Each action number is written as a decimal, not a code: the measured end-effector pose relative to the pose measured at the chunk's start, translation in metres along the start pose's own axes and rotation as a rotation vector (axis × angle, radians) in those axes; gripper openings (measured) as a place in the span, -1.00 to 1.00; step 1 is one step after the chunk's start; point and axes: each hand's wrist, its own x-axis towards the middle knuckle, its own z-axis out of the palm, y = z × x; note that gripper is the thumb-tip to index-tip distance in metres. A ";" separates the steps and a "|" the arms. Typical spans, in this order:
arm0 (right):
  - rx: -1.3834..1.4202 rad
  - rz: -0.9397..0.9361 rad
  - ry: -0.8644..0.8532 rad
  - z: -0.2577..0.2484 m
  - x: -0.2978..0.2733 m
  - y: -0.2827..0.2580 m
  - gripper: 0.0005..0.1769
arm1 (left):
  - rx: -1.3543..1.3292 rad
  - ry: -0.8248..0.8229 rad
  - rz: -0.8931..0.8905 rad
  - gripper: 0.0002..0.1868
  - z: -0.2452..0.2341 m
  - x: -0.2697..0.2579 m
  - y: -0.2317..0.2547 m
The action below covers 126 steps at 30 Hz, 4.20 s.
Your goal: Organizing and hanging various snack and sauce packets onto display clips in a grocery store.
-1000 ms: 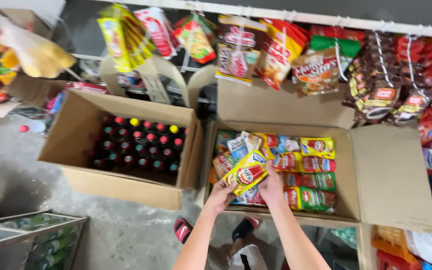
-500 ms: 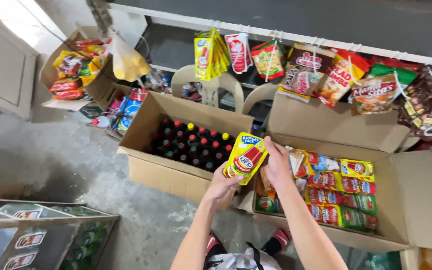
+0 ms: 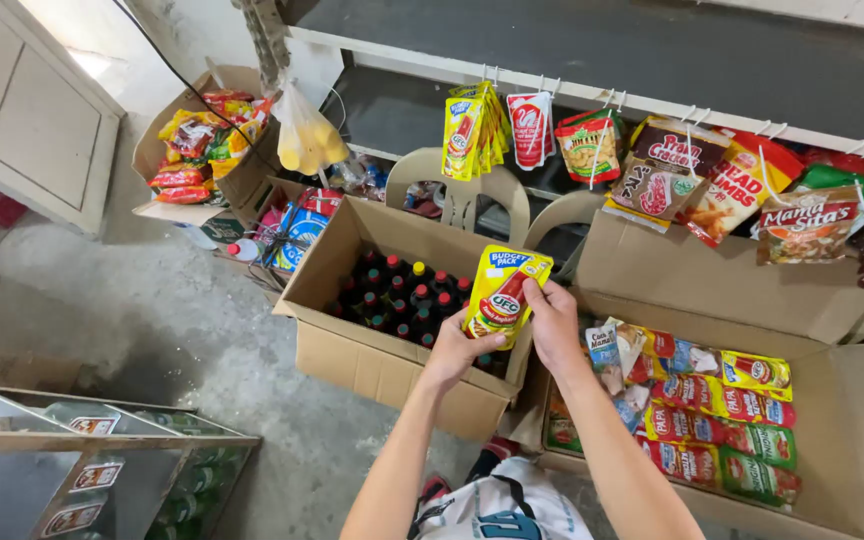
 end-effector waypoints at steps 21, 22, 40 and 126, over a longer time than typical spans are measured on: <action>-0.531 0.016 -0.031 0.022 0.077 0.021 -0.71 | 0.034 0.264 0.098 -0.72 -0.012 0.110 0.035; -0.531 0.019 -0.018 0.025 0.080 0.018 -0.71 | 0.034 0.254 0.088 -0.72 -0.015 0.114 0.038; -0.611 -0.200 0.229 0.096 0.175 0.026 -0.78 | 0.281 0.055 0.047 -0.77 -0.113 0.236 0.104; -0.347 0.005 0.259 0.091 0.291 0.027 -0.65 | 0.808 0.184 0.524 -0.44 -0.106 0.390 0.083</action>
